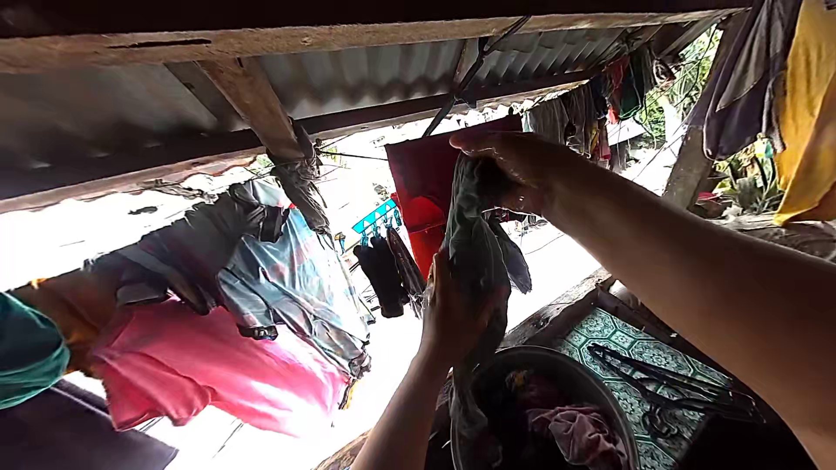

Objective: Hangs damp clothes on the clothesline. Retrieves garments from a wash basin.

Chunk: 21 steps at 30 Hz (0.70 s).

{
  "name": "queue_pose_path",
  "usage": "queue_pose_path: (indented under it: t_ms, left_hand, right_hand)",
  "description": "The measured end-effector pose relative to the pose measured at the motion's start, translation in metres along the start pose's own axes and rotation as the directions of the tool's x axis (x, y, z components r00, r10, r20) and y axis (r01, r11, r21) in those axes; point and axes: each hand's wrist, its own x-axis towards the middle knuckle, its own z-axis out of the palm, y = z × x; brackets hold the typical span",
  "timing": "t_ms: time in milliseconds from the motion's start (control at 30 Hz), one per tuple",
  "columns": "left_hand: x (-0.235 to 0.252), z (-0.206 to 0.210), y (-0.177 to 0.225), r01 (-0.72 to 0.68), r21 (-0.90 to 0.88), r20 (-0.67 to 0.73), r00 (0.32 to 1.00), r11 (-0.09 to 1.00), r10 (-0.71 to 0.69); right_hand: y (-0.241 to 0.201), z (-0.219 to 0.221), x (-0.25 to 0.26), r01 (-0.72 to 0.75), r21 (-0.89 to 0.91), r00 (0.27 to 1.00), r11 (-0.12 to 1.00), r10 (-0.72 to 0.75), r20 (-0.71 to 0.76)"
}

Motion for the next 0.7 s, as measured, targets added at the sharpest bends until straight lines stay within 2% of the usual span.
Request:
queue_pose_path:
  t_ms: [67, 133, 200, 333, 400, 467, 500, 567, 633, 700]
  left_hand:
    - [-0.002, 0.004, -0.014, 0.061, -0.03, 0.027, 0.998, 0.998, -0.061]
    - [-0.002, -0.005, -0.028, 0.169, -0.204, 0.134, 0.981, 0.964, -0.143]
    - [-0.001, -0.018, -0.039, 0.222, -0.341, 0.202, 0.966, 0.914, -0.159]
    - [0.015, -0.037, -0.043, 0.167, -0.372, 0.092, 0.986, 0.913, -0.142]
    - [0.027, -0.039, -0.038, 0.147, -0.412, 0.013, 0.988, 0.899, -0.155]
    - [0.032, -0.046, -0.039, 0.066, -0.28, -0.059, 0.995, 0.958, -0.086]
    - [0.034, -0.053, -0.038, 0.022, -0.113, -0.076, 0.997, 0.993, -0.03]
    - [0.04, -0.067, -0.032, -0.001, 0.187, -0.03, 1.0, 0.982, 0.007]
    - [0.046, -0.081, -0.026, 0.033, 0.341, 0.051, 0.997, 0.939, -0.054]
    - [0.05, -0.091, -0.02, 0.045, 0.423, 0.061, 0.995, 0.905, -0.078]
  right_hand:
    - [-0.002, 0.004, 0.001, 0.021, -0.057, 1.0, 0.998, -0.021, 0.01]
    - [-0.008, -0.003, 0.004, 0.044, -0.138, 0.999, 0.989, -0.039, 0.036]
    - [-0.013, -0.019, 0.005, 0.051, -0.198, 0.998, 0.979, -0.044, 0.041]
    - [-0.015, -0.06, 0.004, 0.053, -0.364, 0.992, 0.93, -0.008, 0.125]
    - [-0.016, -0.071, 0.001, 0.057, -0.375, 0.995, 0.925, -0.023, 0.095]
    - [-0.016, -0.079, -0.004, 0.033, -0.349, 0.999, 0.936, -0.03, 0.013]
    - [-0.016, -0.081, -0.006, 0.034, -0.348, 0.999, 0.937, -0.033, 0.007]
    - [-0.017, -0.086, -0.009, 0.059, -0.388, 0.997, 0.92, -0.037, 0.065]
    - [-0.02, -0.09, -0.012, 0.115, -0.543, 0.986, 0.832, -0.03, 0.163]
    - [-0.021, -0.09, -0.013, 0.233, -0.684, 0.965, 0.691, -0.079, 0.249]
